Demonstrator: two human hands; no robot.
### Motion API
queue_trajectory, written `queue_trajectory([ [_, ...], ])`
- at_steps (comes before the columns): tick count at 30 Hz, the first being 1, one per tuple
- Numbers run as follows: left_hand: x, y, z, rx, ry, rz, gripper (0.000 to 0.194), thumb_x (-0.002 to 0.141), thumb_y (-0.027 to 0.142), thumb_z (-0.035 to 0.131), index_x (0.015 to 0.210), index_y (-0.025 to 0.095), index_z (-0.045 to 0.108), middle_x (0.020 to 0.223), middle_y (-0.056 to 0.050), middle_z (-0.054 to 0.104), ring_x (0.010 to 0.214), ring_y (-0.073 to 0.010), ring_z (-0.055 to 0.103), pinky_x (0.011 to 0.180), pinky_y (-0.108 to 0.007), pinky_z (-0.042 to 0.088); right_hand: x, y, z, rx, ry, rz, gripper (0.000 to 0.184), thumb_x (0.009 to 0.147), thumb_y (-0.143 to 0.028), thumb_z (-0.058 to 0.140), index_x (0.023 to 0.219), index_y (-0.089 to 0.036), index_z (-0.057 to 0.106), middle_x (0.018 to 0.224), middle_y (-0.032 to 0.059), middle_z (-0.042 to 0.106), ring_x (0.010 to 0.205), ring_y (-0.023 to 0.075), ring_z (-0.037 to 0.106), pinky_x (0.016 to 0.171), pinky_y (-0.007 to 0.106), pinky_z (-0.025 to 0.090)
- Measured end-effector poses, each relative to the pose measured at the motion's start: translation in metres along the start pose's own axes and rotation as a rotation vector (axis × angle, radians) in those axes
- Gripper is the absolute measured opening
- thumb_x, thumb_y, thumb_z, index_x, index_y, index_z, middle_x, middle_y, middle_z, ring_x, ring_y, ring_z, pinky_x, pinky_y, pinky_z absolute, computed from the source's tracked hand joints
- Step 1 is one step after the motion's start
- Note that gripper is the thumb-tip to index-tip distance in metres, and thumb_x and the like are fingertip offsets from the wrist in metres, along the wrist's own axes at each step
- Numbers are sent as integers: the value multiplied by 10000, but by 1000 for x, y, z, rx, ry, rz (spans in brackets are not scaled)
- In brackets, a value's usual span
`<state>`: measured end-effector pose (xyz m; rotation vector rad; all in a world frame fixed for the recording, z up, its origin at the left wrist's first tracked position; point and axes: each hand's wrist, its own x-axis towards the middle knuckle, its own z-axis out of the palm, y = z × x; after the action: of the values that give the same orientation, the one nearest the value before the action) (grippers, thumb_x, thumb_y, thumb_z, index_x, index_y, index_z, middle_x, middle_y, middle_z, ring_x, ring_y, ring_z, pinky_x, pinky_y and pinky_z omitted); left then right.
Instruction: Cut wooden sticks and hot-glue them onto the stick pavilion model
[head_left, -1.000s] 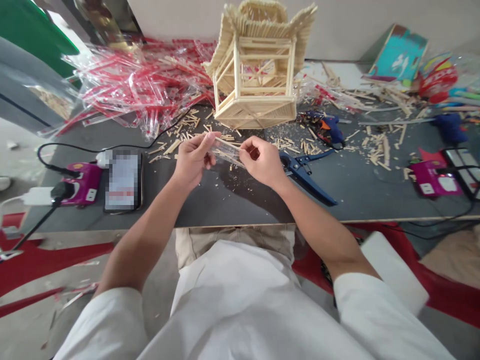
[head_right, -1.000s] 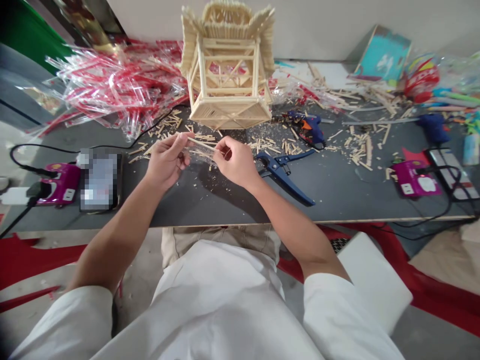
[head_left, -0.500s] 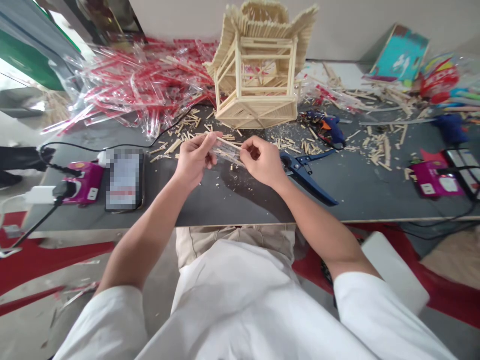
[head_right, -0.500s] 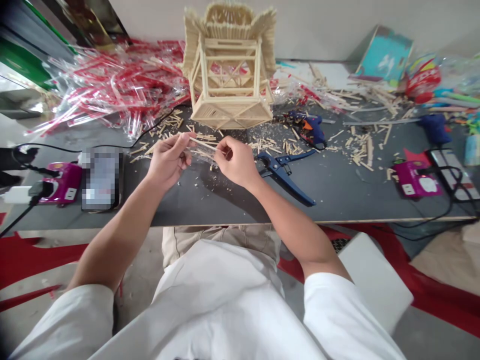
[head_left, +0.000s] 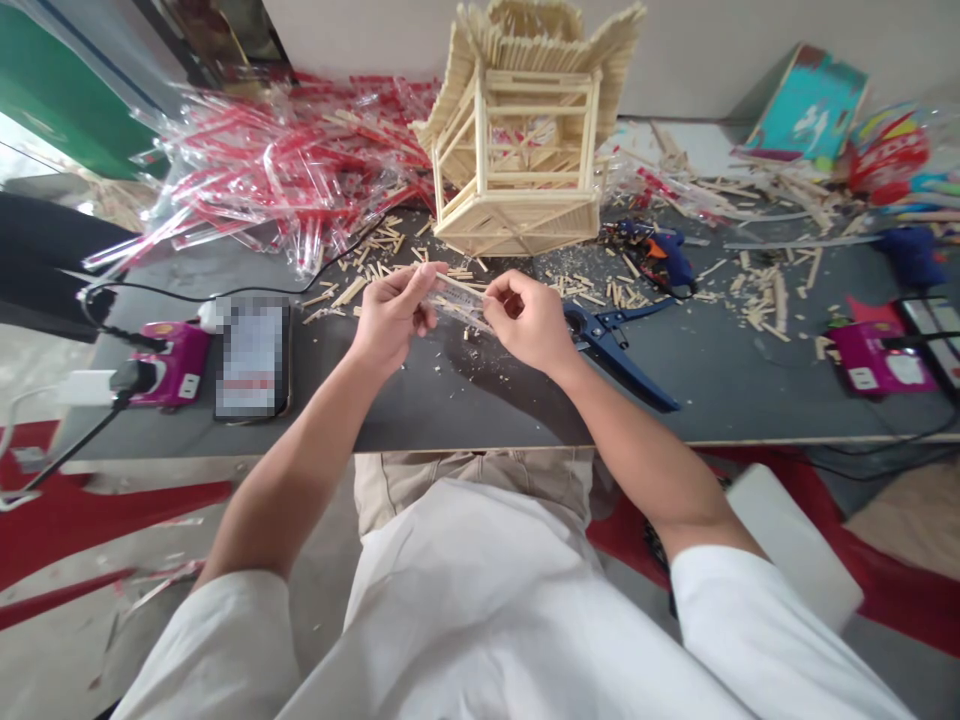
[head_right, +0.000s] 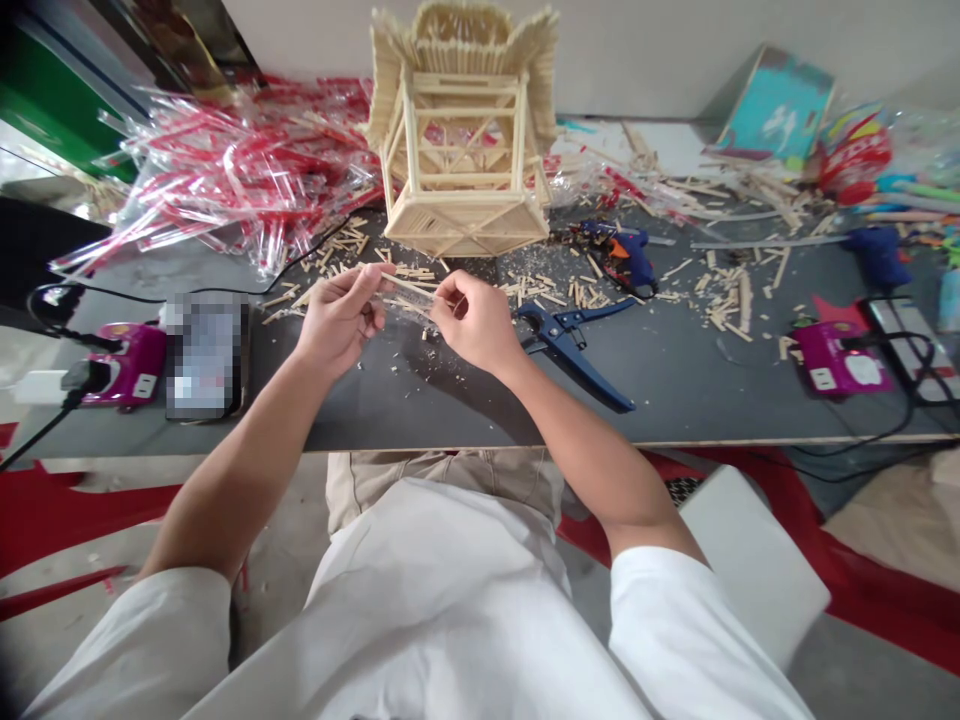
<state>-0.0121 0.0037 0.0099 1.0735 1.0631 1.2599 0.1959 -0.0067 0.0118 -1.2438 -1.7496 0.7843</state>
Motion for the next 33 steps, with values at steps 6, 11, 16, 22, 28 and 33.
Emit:
queue_trajectory([
  [6,0,1,-1,13,7,-6,297,911,501,810,996,217,829,926,-38,767,462,-28,542,374,-170,341,0,0,0,-14,-8,-9,142,902,-345,643,821,-236,600,738,4,661,632,149,574,665,325,462],
  [11,1,0,-2,24,10,-4,324,909,524,808,993,211,819,938,-40,779,456,-27,541,371,-178,331,0,-1,0,-15,-16,-10,132,901,-346,636,834,-238,601,734,0,656,639,153,571,677,322,464],
  [16,1,0,-1,19,10,-7,320,910,526,811,989,216,816,918,-28,775,448,-28,546,365,-182,333,1,-1,0,-17,-7,-22,109,896,-303,622,817,-230,603,742,3,657,649,151,575,688,318,463],
  [22,0,1,-1,-9,5,-14,374,859,549,852,1002,204,818,887,-19,750,450,-26,546,359,-173,336,1,-2,0,-26,-10,-21,86,896,-277,609,824,-231,601,772,13,663,707,164,591,709,316,468],
  [28,2,-3,0,67,22,27,414,877,601,816,953,195,777,894,-29,739,433,-38,522,360,-210,318,2,-2,-1,-36,-14,-45,65,879,-254,596,818,-234,587,782,16,638,736,173,570,733,322,450],
  [33,3,-15,-8,401,208,246,494,939,662,723,1153,217,710,974,-41,690,646,-109,621,575,-246,477,3,2,-2,-35,11,-109,79,878,-200,577,804,-229,579,771,12,611,713,161,541,722,316,429],
])
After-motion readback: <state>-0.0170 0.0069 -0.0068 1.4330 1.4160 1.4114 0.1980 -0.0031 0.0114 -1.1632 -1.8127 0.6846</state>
